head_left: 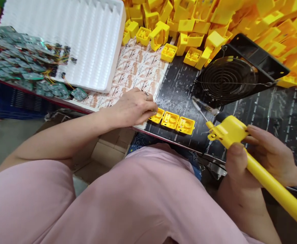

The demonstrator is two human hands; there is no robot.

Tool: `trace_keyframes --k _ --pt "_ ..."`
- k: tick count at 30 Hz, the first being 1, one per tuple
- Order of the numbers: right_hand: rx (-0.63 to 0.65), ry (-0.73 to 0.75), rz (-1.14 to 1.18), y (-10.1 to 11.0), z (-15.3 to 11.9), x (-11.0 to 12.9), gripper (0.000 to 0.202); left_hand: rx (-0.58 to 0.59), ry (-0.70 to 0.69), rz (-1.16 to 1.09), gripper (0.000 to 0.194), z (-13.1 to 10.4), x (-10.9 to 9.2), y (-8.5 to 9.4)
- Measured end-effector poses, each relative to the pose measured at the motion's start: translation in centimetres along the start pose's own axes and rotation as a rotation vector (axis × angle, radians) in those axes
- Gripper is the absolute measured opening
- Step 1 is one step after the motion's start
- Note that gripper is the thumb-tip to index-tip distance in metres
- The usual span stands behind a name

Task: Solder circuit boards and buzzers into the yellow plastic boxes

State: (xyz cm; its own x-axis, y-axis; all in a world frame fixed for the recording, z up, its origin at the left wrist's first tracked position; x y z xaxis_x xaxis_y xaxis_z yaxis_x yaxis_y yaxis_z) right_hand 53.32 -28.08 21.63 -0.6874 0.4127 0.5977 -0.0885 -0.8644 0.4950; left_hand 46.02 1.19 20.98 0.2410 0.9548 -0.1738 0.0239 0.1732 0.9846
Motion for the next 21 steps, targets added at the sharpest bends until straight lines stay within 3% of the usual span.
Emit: trace_keyframes --k 3,6,9,12,18,21 --pt "-0.197 -0.050 0.145 0.3 0.6 -0.7 0.041 -0.023 0.018 -0.036 0.032 0.0 -0.2 0.0" --pt "-0.247 -0.069 0.278 0.3 0.9 -1.6 0.049 -0.036 0.050 -0.075 0.033 -0.1 -0.2 0.8" --pt "-0.141 -0.146 0.255 0.4 0.4 -2.0 0.030 0.002 0.064 -0.101 0.032 0.2 -0.5 1.5" --pt "-0.062 -0.129 0.213 1.0 -0.5 -1.5 0.040 0.056 0.049 -0.079 0.032 1.0 -1.2 1.5" --pt "0.271 0.180 0.281 0.2 -0.6 0.9 0.049 0.163 0.023 -0.025 0.029 2.9 -2.8 -0.4" --pt "0.387 0.351 0.206 -0.5 0.0 2.2 0.033 0.223 0.048 -0.027 0.028 3.3 -2.9 -0.8"
Point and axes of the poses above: each hand's wrist, its own z-axis towards the middle knuckle, its own y-axis out of the back of the hand, x = y × z, the point moved 5 cm from there along z, towards the middle knuckle, and after that the axes turned 6 degrees about -z, right-handed, at the moved point
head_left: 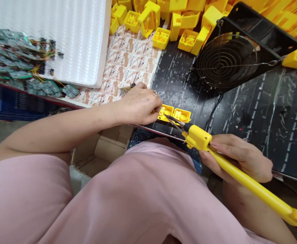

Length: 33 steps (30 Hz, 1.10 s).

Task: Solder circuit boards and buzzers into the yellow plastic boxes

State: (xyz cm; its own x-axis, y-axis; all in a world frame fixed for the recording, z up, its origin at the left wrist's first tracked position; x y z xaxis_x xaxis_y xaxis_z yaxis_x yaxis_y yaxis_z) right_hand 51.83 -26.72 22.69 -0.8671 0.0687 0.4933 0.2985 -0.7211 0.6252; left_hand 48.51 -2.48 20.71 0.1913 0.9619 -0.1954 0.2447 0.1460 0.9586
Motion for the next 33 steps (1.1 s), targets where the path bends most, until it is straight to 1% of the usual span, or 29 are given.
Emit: trace_keyframes --k 2,6,10,13,17,21,23,25,26,27,28,31,33 --pt "0.029 0.020 -0.046 -0.2 0.6 0.2 0.024 0.018 0.016 -0.005 0.027 0.1 0.1 0.1" --pt "0.004 0.068 -0.029 -0.5 1.3 0.5 0.023 0.023 0.026 -0.009 0.026 0.2 0.2 0.2" --pt "0.098 0.126 -0.067 -0.8 1.8 0.9 0.016 0.041 0.040 0.001 0.027 0.3 0.2 0.0" --pt "0.125 0.149 -0.050 -0.4 2.1 1.1 0.020 0.052 0.052 -0.002 0.029 0.5 0.1 0.0" --pt "0.145 0.136 -0.047 -0.2 2.5 1.0 0.026 0.075 0.062 -0.005 0.029 0.7 0.0 0.2" --pt "0.116 0.184 0.001 -0.2 2.5 1.0 0.027 0.094 0.083 0.001 0.026 0.7 0.0 0.2" --pt "0.142 0.162 0.010 0.0 2.3 0.9 0.022 0.093 0.091 0.002 0.026 0.7 0.0 0.2" --pt "0.158 0.074 -0.021 0.4 2.0 0.6 0.009 0.085 0.090 0.000 0.026 0.7 0.0 0.2" --pt "0.158 0.021 -0.045 0.6 1.8 0.3 0.011 0.082 0.087 -0.002 0.026 0.7 0.0 0.2" --pt "0.160 -0.020 -0.066 0.8 1.6 0.1 0.018 0.081 0.084 -0.002 0.026 0.6 0.0 0.2" --pt "0.164 -0.035 -0.082 0.9 1.4 0.0 0.023 0.079 0.083 0.000 0.026 0.6 0.0 0.2" --pt "0.170 -0.006 -0.092 0.6 1.0 0.1 0.022 0.075 0.081 0.006 0.026 0.6 0.1 0.1" --pt "0.147 0.023 -0.088 0.3 1.1 0.2 0.019 0.066 0.073 -0.001 0.027 0.7 0.1 0.1"
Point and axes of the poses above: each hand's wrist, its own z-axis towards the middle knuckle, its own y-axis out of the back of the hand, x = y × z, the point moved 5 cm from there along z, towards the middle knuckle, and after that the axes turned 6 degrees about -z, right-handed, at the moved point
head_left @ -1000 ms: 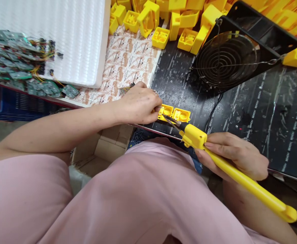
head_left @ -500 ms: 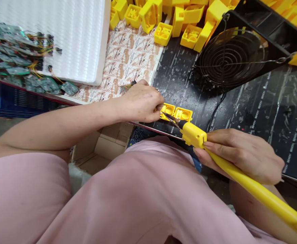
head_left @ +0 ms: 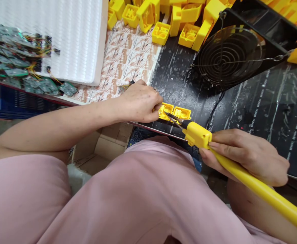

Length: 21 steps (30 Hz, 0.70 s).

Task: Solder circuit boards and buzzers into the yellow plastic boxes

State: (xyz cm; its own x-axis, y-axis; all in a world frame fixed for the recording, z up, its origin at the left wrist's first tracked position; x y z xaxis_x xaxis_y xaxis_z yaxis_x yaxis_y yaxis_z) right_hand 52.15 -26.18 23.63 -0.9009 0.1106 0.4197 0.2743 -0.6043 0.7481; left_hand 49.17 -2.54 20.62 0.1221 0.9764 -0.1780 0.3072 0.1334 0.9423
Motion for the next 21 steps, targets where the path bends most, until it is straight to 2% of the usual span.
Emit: trace_keyframes --k 5,7,9,12,14,21 --pt "-0.090 0.020 0.065 -0.1 0.2 -0.1 0.008 -0.042 -0.026 -0.030 0.026 -0.3 0.0 -0.1" --pt "-0.160 -0.011 0.055 0.0 -0.4 -0.5 0.027 -0.087 -0.028 -0.049 0.027 -0.8 0.3 0.0" --pt "-0.245 -0.107 -0.002 0.1 -1.4 -1.0 0.047 -0.143 -0.026 -0.102 0.032 -1.3 0.9 0.1" --pt "-0.348 -0.297 -0.034 -0.2 -2.8 -1.7 0.060 -0.202 -0.038 -0.235 0.037 -1.8 1.8 0.0" --pt "-0.378 -0.345 -0.018 -0.6 -3.2 -1.8 0.058 -0.229 -0.046 -0.290 0.038 -1.9 2.2 -0.2" --pt "-0.382 -0.297 -0.017 -0.8 -2.9 -2.4 0.047 -0.244 0.031 -0.198 0.032 -1.5 1.9 -0.3"
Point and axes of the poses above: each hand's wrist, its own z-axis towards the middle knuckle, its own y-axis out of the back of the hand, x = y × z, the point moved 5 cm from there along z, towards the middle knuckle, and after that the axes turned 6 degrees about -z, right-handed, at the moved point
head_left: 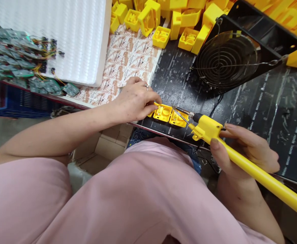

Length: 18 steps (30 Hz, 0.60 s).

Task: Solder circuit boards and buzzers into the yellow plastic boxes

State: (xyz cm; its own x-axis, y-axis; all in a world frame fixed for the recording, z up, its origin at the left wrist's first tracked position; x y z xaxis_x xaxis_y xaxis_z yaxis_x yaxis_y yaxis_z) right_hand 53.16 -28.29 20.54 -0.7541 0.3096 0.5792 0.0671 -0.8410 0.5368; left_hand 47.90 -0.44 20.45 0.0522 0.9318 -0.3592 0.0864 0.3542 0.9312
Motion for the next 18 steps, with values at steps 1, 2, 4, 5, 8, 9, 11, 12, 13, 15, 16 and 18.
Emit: trace_keyframes --k 1,2,4,5,8,9,11,12,13,15,16,18 --pt "-0.006 0.004 0.003 0.0 -0.1 -0.2 0.047 0.001 0.015 0.024 0.031 0.0 -0.1 0.0" --pt "-0.017 0.012 0.006 0.1 -0.2 -0.4 0.048 0.003 0.028 0.048 0.031 0.1 -0.2 0.0" --pt "-0.041 0.021 0.019 0.1 -0.5 -0.5 0.052 0.008 0.047 0.090 0.031 0.2 -0.3 0.0" --pt "-0.050 0.014 0.027 0.2 -0.6 -0.6 0.055 0.012 0.053 0.102 0.032 0.2 -0.3 0.0" --pt "0.002 -0.005 0.047 -0.2 -0.4 -0.1 0.058 0.038 0.062 0.099 0.031 0.3 -0.5 0.0" --pt "0.033 -0.001 0.057 -0.3 -0.2 0.2 0.055 0.047 0.057 0.093 0.031 0.3 -0.5 -0.1" --pt "0.083 0.052 0.092 -0.7 0.3 1.1 0.047 0.042 0.039 0.087 0.029 0.5 -0.7 -0.1" --pt "0.097 0.090 0.104 -0.8 0.5 1.5 0.042 0.030 0.028 0.087 0.029 0.5 -0.8 -0.2" --pt "0.104 0.127 0.104 -0.9 0.8 2.0 0.037 0.017 0.019 0.087 0.028 0.6 -0.8 -0.2" --pt "0.129 0.182 0.072 -1.4 1.3 2.6 0.030 -0.004 0.007 0.083 0.027 0.7 -0.9 -0.2" --pt "0.138 0.195 0.054 -1.6 1.5 2.8 0.028 -0.005 0.006 0.080 0.027 0.7 -0.9 -0.2" --pt "0.141 0.229 0.040 -1.9 2.0 3.1 0.025 0.001 0.005 0.074 0.027 0.8 -0.9 -0.3"
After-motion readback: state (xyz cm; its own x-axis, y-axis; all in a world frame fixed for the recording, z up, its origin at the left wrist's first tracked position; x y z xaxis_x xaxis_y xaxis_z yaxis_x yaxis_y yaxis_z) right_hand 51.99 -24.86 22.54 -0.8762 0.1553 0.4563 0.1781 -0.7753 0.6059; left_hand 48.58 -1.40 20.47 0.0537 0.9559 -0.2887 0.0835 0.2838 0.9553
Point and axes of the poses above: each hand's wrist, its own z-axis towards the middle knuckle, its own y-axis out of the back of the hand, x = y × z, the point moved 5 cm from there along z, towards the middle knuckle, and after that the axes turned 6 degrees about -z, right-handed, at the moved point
